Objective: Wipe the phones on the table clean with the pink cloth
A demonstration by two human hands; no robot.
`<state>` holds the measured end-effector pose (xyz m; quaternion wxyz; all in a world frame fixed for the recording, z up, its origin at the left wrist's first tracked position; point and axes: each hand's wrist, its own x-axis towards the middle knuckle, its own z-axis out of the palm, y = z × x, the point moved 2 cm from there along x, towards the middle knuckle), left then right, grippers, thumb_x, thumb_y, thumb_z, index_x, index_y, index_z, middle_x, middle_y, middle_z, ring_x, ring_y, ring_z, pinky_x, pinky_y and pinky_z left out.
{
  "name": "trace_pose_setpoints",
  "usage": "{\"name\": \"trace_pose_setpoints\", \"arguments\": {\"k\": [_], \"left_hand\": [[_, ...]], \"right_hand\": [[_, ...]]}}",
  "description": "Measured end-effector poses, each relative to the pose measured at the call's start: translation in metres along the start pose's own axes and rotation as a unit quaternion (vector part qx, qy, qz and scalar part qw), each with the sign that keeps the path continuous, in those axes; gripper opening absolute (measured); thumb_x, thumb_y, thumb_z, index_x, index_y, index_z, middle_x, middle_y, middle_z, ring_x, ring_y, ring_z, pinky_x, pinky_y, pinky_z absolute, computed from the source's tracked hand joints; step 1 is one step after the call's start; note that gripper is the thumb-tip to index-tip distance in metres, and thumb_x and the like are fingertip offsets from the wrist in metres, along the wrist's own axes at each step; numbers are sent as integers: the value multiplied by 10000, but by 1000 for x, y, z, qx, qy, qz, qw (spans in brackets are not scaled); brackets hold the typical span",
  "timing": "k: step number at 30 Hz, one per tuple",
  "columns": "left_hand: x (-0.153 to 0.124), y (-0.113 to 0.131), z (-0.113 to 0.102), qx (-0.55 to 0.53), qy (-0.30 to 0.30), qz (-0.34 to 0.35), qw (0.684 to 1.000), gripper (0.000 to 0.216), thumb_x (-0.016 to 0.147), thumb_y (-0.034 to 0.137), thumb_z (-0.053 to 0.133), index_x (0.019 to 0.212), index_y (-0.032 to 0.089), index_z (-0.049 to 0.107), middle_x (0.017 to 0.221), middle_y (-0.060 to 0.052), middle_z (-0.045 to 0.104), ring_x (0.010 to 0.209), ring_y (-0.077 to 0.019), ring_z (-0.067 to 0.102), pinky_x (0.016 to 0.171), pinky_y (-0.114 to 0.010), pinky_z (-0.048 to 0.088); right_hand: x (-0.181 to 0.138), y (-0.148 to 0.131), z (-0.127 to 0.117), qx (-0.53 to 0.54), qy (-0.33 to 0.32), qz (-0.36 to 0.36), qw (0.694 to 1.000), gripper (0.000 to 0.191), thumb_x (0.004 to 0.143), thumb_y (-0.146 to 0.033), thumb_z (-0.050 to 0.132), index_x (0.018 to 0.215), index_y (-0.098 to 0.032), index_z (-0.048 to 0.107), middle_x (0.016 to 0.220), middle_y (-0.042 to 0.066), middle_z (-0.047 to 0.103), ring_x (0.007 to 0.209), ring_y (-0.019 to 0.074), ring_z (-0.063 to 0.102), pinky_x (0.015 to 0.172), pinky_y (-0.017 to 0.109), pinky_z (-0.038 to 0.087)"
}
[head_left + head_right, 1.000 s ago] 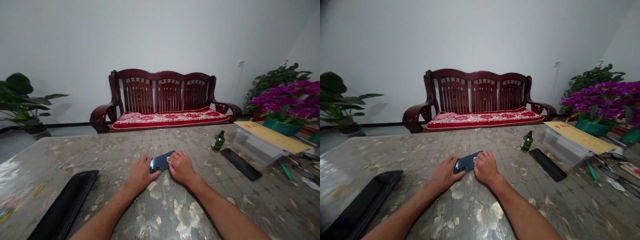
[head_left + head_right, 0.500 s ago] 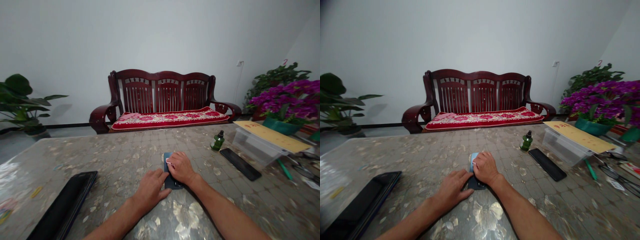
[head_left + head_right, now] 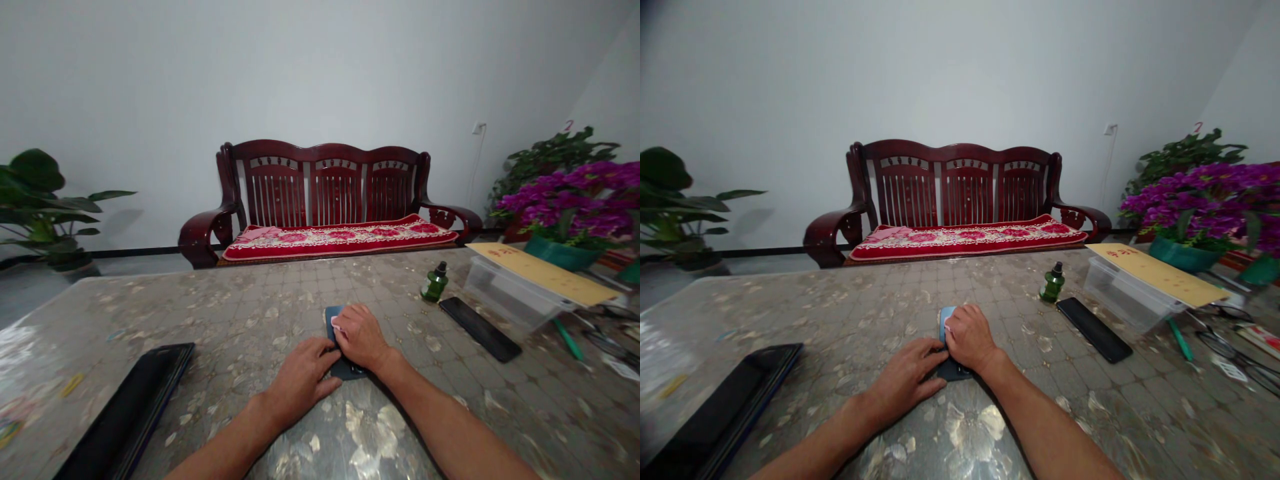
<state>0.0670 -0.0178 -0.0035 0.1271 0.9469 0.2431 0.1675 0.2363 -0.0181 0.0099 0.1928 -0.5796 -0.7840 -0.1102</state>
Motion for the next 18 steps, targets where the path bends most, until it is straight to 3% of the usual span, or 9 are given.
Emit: {"name": "trace_pose_setpoints", "arguments": {"k": [4,12,18], "left_hand": [[1,-1,-1,-7,-5,2,1000,323,862,278,677,1184,265,654,1230,-63,635,1127,-265,571,1002,-415,445],[-1,-2,1,-6,-8,-5,1000,380,829,247,716,1203,222,652,1233,-91,628,1119,-264,578,998,-399,463],[0,-1,0,-22,-6,3,1000,336,836,235,701,1170,236,666,1216,-70,640,1130,-257,573,1007,-389,458]], "right_hand": [[0,-4,3,3,4,-21,1000,132,889,-194,568,880,-204,700,867,52,646,891,203,516,839,333,345],[3,5,2,-35,12,56,998,142,898,-199,568,907,-199,710,910,79,668,934,229,521,867,357,350],[3,-9,3,1,-5,0,1000,131,900,-197,563,881,-207,693,900,50,664,915,206,527,845,334,354]]}}
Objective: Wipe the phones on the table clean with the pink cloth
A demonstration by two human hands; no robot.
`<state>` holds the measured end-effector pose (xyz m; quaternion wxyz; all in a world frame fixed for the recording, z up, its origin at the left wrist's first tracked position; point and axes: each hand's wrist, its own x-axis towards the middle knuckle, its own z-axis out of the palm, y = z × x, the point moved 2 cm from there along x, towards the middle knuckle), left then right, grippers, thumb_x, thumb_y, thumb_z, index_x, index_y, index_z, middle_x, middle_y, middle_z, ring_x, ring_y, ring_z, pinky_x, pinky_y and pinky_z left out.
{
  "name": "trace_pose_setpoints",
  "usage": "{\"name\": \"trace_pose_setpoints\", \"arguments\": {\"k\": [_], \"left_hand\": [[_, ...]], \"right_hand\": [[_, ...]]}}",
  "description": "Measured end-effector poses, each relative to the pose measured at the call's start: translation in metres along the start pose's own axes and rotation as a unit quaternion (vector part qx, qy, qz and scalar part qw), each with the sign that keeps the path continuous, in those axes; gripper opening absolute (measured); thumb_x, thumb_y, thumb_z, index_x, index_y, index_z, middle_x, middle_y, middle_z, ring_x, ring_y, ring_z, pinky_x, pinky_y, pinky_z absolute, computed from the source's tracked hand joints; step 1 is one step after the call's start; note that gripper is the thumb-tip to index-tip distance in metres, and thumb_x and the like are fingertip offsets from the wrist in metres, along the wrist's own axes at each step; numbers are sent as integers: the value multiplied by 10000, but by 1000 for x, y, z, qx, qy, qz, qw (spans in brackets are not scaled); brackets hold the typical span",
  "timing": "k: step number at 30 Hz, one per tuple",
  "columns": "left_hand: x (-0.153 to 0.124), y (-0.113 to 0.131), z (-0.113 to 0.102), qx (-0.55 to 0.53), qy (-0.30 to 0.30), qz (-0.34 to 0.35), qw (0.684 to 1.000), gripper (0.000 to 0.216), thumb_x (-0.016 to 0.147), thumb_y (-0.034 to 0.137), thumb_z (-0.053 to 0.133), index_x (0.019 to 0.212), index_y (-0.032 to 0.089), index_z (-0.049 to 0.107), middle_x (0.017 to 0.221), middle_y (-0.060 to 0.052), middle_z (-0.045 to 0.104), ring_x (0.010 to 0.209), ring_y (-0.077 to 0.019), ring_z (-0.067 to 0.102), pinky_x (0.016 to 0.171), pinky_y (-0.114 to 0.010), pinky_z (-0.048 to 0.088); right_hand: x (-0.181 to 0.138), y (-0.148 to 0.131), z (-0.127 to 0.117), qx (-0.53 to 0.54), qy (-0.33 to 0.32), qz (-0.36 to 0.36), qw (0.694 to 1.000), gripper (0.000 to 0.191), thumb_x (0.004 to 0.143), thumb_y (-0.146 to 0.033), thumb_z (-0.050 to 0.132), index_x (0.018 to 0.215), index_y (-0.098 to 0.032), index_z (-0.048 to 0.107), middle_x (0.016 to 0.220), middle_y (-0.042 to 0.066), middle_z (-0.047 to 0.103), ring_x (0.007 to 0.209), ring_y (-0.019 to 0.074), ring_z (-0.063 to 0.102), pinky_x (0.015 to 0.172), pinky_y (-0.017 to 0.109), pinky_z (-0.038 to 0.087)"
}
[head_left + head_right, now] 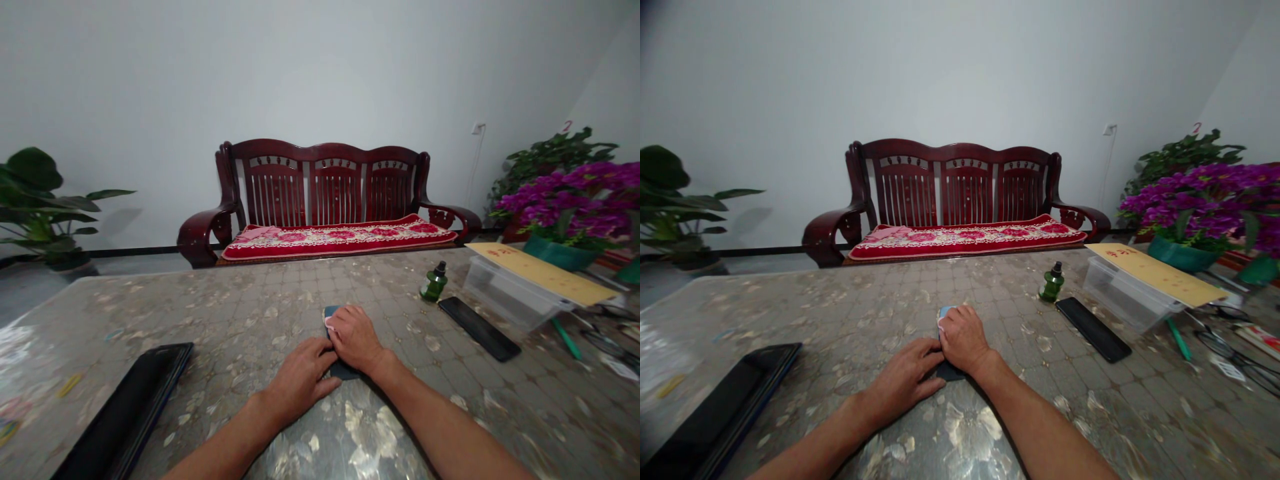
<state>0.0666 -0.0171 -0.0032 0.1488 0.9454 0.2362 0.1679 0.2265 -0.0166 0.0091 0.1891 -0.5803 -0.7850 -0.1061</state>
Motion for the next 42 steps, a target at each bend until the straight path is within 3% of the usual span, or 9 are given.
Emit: {"name": "trace_pose_setpoints", "arguments": {"k": [9,16,24,31,38,42], "left_hand": [[0,-2,2,18,11,15,1000,358,842,256,708,1194,222,656,1201,-83,647,1088,-255,598,970,-385,490],[0,-1,-1,19,17,20,999,357,816,248,747,1163,205,674,1173,-81,669,1068,-260,617,959,-398,506],[-1,-4,3,22,23,19,999,374,816,257,753,1176,189,678,1191,-101,670,1078,-266,620,960,-406,509],[-1,-2,0,21,17,17,999,378,811,257,760,1175,191,680,1182,-91,680,1069,-263,627,960,-403,510],[-1,-3,2,37,23,15,999,360,826,283,745,1172,202,683,1211,-98,674,1087,-272,626,970,-415,501],[-1,-3,3,39,25,15,999,334,838,296,728,1159,211,689,1187,-90,684,1067,-267,633,959,-411,502]], "right_hand": [[2,17,-3,-21,12,72,997,149,890,-196,578,932,-206,721,927,69,682,931,227,537,861,357,346],[-1,12,0,13,8,-18,1000,146,887,-192,574,889,-211,719,868,50,669,892,206,533,831,334,352],[3,25,0,-7,32,58,998,161,873,-178,578,920,-213,727,901,63,692,904,222,541,837,350,354],[0,21,4,37,35,-42,998,139,746,-121,617,789,-208,717,778,43,657,817,207,539,791,334,372],[1,29,2,31,65,18,997,174,829,-139,581,886,-216,727,855,52,693,860,213,552,817,345,373],[-1,27,1,56,54,-30,997,176,759,-106,588,817,-210,717,796,47,671,827,207,548,797,334,381]]}}
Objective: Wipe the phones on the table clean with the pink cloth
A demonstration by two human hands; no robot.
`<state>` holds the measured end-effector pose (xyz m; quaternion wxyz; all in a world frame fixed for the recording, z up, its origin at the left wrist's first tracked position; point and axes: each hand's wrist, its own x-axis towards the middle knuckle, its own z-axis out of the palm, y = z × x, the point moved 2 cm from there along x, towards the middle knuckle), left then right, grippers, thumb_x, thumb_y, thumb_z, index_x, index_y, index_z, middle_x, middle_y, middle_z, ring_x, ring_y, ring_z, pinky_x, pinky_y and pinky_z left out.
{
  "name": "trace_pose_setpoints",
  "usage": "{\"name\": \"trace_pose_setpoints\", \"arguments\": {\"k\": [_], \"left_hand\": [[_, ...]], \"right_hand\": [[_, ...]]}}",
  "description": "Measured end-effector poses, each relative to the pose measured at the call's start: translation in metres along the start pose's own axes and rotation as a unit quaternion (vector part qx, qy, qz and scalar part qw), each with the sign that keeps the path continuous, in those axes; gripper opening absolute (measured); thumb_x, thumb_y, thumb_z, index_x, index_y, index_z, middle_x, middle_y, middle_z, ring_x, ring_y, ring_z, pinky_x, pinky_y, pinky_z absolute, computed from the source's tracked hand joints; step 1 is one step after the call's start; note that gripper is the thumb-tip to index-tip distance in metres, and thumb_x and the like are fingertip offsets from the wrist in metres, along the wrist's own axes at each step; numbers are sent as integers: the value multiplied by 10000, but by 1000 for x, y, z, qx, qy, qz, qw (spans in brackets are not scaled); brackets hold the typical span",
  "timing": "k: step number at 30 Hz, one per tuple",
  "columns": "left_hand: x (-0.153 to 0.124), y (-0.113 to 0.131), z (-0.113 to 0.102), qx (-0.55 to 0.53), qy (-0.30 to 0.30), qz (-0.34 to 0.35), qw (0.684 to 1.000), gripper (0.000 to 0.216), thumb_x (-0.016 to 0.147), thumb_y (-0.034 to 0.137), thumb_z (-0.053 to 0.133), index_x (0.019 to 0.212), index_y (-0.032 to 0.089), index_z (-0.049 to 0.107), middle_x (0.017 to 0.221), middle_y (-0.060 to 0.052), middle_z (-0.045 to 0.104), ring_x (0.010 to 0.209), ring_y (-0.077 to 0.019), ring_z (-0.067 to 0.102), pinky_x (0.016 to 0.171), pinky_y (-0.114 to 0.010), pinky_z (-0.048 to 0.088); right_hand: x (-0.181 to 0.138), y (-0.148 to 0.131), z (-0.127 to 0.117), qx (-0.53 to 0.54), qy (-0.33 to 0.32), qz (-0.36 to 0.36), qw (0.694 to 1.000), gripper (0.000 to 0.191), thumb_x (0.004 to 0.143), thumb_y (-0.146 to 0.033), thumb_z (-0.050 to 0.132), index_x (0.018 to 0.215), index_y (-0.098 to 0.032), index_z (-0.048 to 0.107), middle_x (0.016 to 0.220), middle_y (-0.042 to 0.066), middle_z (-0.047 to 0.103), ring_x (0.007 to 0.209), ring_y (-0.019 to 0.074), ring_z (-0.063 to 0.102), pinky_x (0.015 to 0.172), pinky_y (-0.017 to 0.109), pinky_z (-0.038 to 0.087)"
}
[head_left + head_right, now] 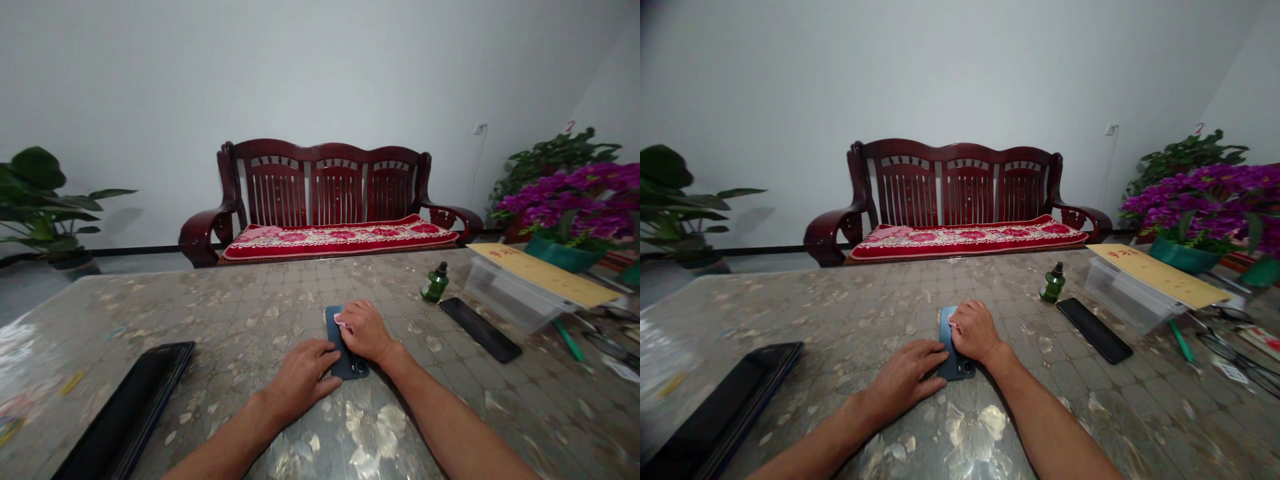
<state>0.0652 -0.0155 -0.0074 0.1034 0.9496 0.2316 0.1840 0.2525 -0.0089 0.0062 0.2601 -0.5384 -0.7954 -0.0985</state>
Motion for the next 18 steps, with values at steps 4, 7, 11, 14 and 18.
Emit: {"name": "trace_pose_setpoints", "arguments": {"k": [4,7,11,14,18], "left_hand": [[1,0,-1,-12,-4,0,1000,330,842,300,720,1159,217,688,1181,-80,689,1067,-268,634,961,-414,498],[1,1,-1,-11,-4,1,1000,323,838,293,723,1150,211,691,1180,-82,690,1067,-272,635,956,-418,499],[0,1,-3,-5,6,7,1000,315,841,307,724,1138,206,696,1165,-90,694,1053,-266,639,951,-407,502],[0,2,-4,3,7,5,1000,323,835,308,731,1139,204,694,1177,-91,691,1051,-267,640,943,-406,507],[0,1,-3,5,9,6,1000,302,844,315,718,1128,212,697,1173,-86,692,1044,-266,643,937,-407,509]], "right_hand": [[-2,-6,1,45,-20,-73,996,155,704,-95,584,740,-201,691,715,29,638,750,192,532,771,327,385],[-1,-7,3,47,-14,-68,996,160,730,-95,588,777,-204,696,738,28,652,776,196,537,800,338,387],[7,-5,6,30,-10,-34,999,162,831,-129,597,902,-224,708,892,43,694,929,212,547,869,349,386],[13,-3,6,16,-17,-7,1000,149,881,-160,595,945,-236,707,956,39,707,974,209,545,884,351,388],[14,-4,7,15,-20,-2,1000,153,857,-149,614,943,-232,709,961,34,714,980,212,552,883,350,398]]}}
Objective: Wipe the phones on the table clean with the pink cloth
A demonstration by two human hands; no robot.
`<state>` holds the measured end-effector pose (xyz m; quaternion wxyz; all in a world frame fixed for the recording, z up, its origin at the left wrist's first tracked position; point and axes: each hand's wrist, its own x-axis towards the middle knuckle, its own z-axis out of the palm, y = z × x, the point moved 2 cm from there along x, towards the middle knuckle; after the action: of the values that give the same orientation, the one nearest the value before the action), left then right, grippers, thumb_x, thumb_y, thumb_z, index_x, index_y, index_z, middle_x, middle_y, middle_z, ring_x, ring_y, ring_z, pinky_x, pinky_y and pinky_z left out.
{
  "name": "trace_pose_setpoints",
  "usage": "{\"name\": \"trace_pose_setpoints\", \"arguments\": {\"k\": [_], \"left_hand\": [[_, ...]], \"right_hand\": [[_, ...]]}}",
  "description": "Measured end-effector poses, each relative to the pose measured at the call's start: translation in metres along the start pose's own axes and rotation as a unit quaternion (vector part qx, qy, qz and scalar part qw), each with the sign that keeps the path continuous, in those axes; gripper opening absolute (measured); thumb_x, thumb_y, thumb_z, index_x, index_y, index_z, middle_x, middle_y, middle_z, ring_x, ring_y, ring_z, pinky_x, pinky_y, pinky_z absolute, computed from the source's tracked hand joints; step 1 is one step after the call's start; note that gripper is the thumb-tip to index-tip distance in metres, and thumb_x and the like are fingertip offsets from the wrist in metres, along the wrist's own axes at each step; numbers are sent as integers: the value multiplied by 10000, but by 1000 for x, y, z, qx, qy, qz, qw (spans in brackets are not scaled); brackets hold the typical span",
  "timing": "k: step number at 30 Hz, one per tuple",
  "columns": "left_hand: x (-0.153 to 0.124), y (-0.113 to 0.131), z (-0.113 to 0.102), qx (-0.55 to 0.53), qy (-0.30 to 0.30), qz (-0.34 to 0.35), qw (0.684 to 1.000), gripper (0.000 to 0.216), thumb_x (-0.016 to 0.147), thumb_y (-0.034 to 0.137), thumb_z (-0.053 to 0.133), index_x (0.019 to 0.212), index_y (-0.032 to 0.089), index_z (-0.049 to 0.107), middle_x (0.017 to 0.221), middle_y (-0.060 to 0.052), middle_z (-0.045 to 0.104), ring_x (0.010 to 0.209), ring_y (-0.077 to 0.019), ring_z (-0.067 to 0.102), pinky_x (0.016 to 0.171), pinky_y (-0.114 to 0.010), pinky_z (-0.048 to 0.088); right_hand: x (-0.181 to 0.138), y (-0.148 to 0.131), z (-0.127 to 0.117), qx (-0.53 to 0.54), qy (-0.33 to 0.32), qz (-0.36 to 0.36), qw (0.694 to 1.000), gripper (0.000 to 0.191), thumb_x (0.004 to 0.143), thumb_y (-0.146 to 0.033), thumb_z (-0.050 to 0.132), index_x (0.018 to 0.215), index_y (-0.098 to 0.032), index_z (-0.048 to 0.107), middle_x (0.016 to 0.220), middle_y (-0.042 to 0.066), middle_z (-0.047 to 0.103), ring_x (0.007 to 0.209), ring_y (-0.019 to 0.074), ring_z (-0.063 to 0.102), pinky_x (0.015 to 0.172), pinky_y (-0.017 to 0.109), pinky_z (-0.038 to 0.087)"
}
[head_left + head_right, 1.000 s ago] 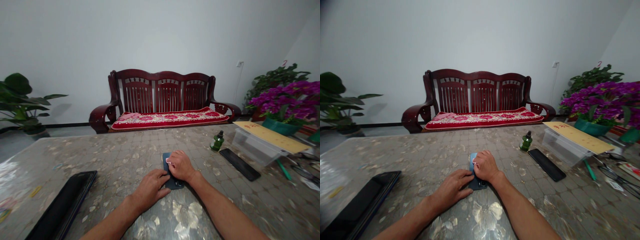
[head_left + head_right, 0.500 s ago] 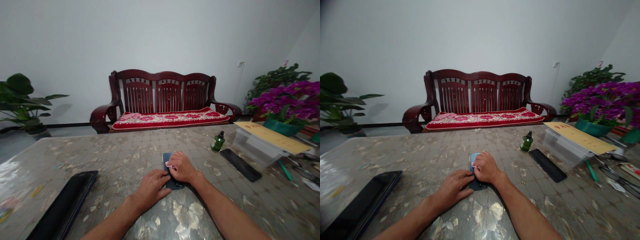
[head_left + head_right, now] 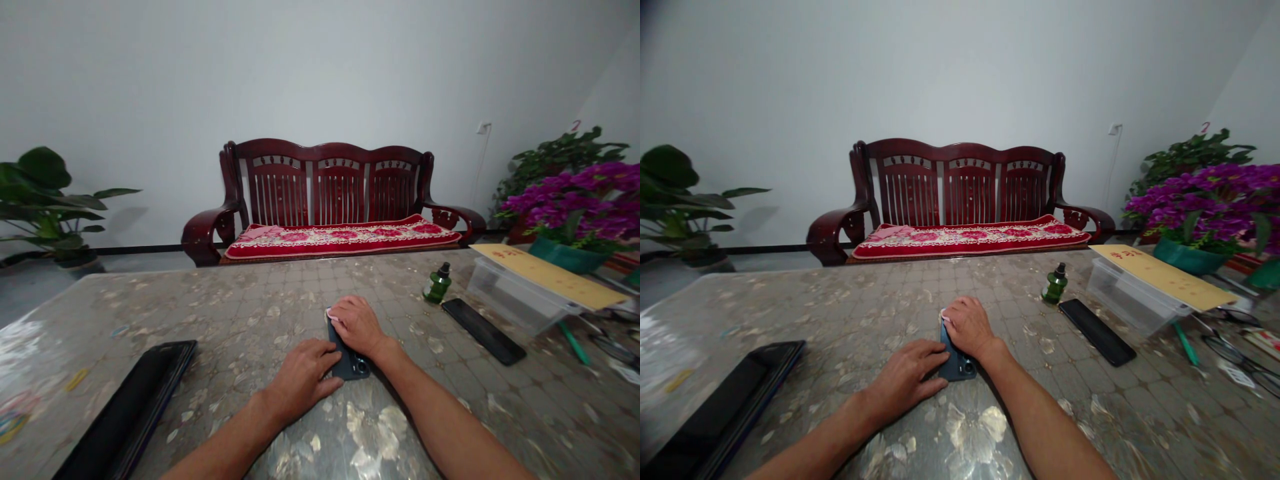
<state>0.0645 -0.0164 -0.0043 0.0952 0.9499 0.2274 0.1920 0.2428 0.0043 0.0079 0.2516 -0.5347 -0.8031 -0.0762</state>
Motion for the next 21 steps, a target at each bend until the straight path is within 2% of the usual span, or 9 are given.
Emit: {"name": "trace_pose_setpoints", "arguments": {"k": [7,15,21], "left_hand": [[2,2,-1,-3,-10,1,1000,318,837,297,722,1144,221,689,1171,-75,696,1053,-273,642,945,-420,503],[1,-4,-1,10,6,-17,1000,248,852,248,687,1098,217,702,1139,-75,707,1017,-266,650,919,-412,505],[2,-5,-4,-10,13,-11,1000,286,861,219,662,1146,229,680,1141,-56,707,1036,-249,641,947,-394,485]], "right_hand": [[-12,-4,1,48,-6,-76,996,216,747,-72,594,855,-218,712,844,24,717,885,192,589,855,330,416],[-14,4,-3,24,24,-15,999,215,758,-93,601,890,-213,722,897,45,723,896,207,587,853,348,406],[-16,-8,-8,55,3,-80,995,188,711,-81,593,791,-209,705,763,24,694,811,195,572,820,334,403]]}}
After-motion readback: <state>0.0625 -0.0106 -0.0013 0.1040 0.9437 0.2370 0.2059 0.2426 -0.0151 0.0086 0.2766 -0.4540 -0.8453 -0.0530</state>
